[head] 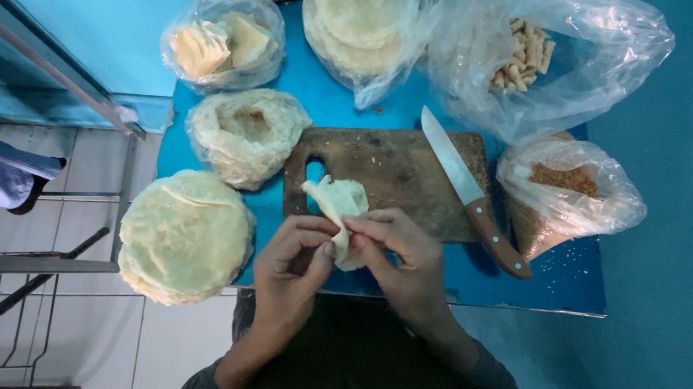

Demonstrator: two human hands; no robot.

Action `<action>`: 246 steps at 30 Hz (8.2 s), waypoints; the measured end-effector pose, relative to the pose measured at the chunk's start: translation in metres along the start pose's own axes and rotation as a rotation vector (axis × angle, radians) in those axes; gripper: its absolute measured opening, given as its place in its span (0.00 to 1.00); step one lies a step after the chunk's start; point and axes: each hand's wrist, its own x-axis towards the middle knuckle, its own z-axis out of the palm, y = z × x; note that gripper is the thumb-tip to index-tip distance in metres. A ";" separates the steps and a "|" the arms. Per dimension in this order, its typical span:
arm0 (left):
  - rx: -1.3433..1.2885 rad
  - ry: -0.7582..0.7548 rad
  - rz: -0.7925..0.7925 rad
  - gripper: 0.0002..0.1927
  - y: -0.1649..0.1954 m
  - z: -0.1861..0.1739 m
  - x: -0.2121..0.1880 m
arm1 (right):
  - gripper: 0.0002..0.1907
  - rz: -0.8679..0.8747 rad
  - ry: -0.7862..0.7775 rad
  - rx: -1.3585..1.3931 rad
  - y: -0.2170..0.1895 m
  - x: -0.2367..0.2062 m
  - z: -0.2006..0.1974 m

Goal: The person cuts rounds of dough with a knife on a cutting board, then stretches and flattens dough pieces by hand and stacks the flattened dough rounds on the blue table. Plastic bags of dough pieces and brown filling sit around the work area.

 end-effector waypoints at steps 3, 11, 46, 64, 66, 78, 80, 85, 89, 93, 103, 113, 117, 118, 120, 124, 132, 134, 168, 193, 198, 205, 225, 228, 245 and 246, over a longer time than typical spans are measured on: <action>-0.064 -0.024 -0.004 0.02 -0.005 -0.004 -0.001 | 0.15 0.038 -0.008 0.150 -0.003 0.004 -0.002; -0.466 0.135 -0.337 0.07 -0.011 -0.008 0.004 | 0.25 -0.366 0.074 -0.377 -0.004 -0.003 0.001; -0.277 -0.163 -0.336 0.21 -0.030 -0.002 0.002 | 0.08 0.124 0.133 0.205 0.019 0.007 -0.047; -0.082 0.277 0.029 0.11 0.007 -0.008 0.019 | 0.06 0.261 0.087 1.087 0.045 0.030 0.006; -0.040 0.301 0.077 0.11 0.004 -0.004 0.020 | 0.05 0.233 0.115 1.088 0.049 0.030 0.015; -0.708 0.089 -0.344 0.13 -0.001 -0.009 0.022 | 0.16 -0.237 0.457 -0.223 -0.009 0.022 -0.023; -0.690 0.067 -0.355 0.16 -0.005 -0.004 0.020 | 0.16 -0.402 0.253 -0.260 -0.023 0.011 -0.023; -0.537 -0.050 -0.412 0.26 -0.001 -0.004 0.016 | 0.16 -0.354 0.076 -0.304 -0.028 0.010 -0.018; -0.483 -0.108 -0.461 0.31 0.012 -0.012 0.020 | 0.14 -0.360 -0.001 -0.294 -0.019 0.008 -0.018; -0.405 -0.170 -0.397 0.35 0.018 -0.015 0.023 | 0.09 -0.354 -0.019 -0.352 -0.004 0.002 -0.015; -0.147 -0.001 -0.019 0.09 0.010 0.006 -0.001 | 0.10 0.413 -0.105 0.709 0.041 -0.010 -0.012; 0.092 -0.004 0.041 0.09 0.026 0.004 0.005 | 0.09 0.445 -0.095 0.593 0.035 -0.013 -0.010; 0.274 0.010 0.211 0.11 0.025 0.007 0.003 | 0.08 0.399 -0.071 0.564 0.038 -0.015 0.000; 0.301 0.013 0.258 0.11 0.024 0.008 0.004 | 0.07 0.403 -0.060 0.550 0.039 -0.015 0.002; 0.341 0.023 0.307 0.10 0.021 0.010 0.004 | 0.06 0.409 -0.036 0.521 0.043 -0.015 0.005; 0.364 0.030 0.303 0.11 0.018 0.012 0.002 | 0.06 0.401 -0.064 0.510 0.048 -0.016 0.004; 0.429 0.107 0.425 0.10 0.009 0.021 0.002 | 0.07 0.319 -0.011 0.545 0.046 -0.022 0.013; 0.442 0.134 0.495 0.11 0.006 0.021 0.003 | 0.07 0.350 -0.008 0.555 0.047 -0.022 0.015; -0.086 0.138 0.054 0.03 -0.006 0.011 -0.001 | 0.08 0.486 0.114 0.982 0.042 -0.018 0.021; 0.050 0.012 0.056 0.09 -0.020 0.004 -0.011 | 0.06 0.346 0.061 0.578 0.051 -0.017 0.016; -0.607 0.145 -0.300 0.10 -0.024 0.003 -0.002 | 0.05 0.412 0.272 0.979 0.042 -0.013 0.011; -0.623 -0.064 -0.250 0.27 0.001 0.006 0.006 | 0.07 0.083 0.078 0.417 0.033 -0.021 0.006; -0.531 0.032 -0.078 0.07 -0.024 0.024 -0.004 | 0.31 0.172 -0.074 0.640 0.020 -0.011 0.009; -0.540 0.063 -0.064 0.07 -0.022 0.022 0.000 | 0.16 0.206 -0.084 0.340 0.016 -0.012 0.009; -0.766 0.023 -0.294 0.20 -0.009 0.012 0.012 | 0.15 0.464 0.230 1.165 0.070 -0.008 0.000; -0.730 0.026 -0.297 0.24 -0.008 0.015 0.012 | 0.14 0.461 0.221 1.156 0.070 -0.010 0.004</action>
